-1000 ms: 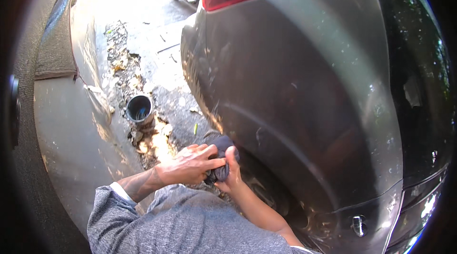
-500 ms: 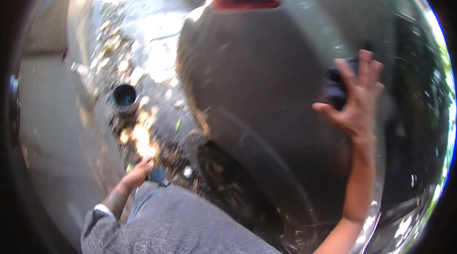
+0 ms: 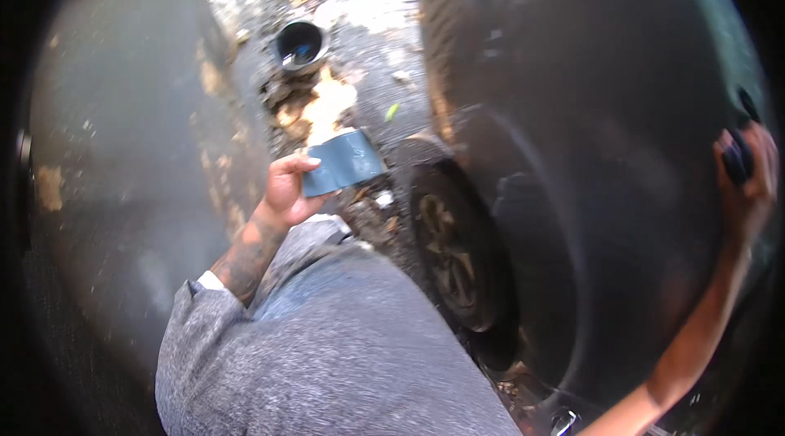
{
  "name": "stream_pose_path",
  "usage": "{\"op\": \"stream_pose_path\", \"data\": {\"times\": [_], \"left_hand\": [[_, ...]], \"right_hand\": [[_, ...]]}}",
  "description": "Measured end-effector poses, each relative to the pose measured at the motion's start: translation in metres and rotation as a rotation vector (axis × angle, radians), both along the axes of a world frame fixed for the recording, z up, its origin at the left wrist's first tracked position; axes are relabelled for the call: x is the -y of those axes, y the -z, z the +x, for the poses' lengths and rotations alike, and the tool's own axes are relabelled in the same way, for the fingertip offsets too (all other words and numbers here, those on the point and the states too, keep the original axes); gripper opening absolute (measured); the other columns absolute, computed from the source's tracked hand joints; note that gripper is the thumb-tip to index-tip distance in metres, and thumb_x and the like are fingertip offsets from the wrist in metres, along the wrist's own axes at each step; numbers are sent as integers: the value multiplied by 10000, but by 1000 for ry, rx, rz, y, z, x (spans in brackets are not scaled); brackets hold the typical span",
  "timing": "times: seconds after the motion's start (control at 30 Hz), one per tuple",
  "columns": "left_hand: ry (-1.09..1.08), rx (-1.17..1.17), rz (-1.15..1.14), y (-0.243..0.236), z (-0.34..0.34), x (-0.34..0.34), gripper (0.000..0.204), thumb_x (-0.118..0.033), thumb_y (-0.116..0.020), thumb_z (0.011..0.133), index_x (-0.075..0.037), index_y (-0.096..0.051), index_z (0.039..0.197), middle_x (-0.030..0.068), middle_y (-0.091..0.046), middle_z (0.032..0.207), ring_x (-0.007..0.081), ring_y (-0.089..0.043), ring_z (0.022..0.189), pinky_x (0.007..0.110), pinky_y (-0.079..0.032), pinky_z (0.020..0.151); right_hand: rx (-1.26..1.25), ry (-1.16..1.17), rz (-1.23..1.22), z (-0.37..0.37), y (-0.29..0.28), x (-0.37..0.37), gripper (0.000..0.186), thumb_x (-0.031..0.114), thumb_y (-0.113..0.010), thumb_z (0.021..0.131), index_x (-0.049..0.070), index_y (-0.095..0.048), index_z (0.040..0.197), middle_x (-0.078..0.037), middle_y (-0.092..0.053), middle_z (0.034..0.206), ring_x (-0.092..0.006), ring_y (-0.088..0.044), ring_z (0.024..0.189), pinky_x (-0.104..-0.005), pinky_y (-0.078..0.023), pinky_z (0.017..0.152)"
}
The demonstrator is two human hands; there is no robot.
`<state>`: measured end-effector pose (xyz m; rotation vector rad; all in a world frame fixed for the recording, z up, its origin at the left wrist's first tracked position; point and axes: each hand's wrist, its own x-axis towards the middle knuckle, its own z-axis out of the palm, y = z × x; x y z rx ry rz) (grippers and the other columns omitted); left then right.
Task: Sanding the rear exterior body panel of a car near the tail light using a small piece of sandpaper and water.
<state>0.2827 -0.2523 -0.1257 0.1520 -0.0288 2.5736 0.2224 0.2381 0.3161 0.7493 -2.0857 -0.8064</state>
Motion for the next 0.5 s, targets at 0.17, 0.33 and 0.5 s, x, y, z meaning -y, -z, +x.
{"op": "stream_pose_path", "data": {"times": [0.17,0.33,0.5], "left_hand": [[-281,41,-344,-60,-60,-62,535,-144,-544,911,45,-516,1411,174,-629,1352,316,-634,1211,448,-469,1083],[-614,-253,-586,-144,-106,-158,654,-51,-484,948,45,-310,1571,191,-371,1608,278,-345,1498,374,-233,1246],[-1307,-943,-1083,-203,-115,-286,767,-68,-460,974,46,-65,1622,245,56,1703,368,60,1584,439,-12,1279]], "right_hand": [[187,-17,-202,-50,16,86,369,136,-870,630,39,-640,902,-159,-687,944,-369,-682,931,-441,-553,812],[137,-1,-111,-77,4,106,312,206,-832,642,59,-643,842,-111,-667,847,-339,-671,872,-445,-545,791],[-5,-69,-72,-83,-18,91,325,190,-844,612,64,-642,833,-109,-678,911,-334,-669,915,-445,-537,821]]}}
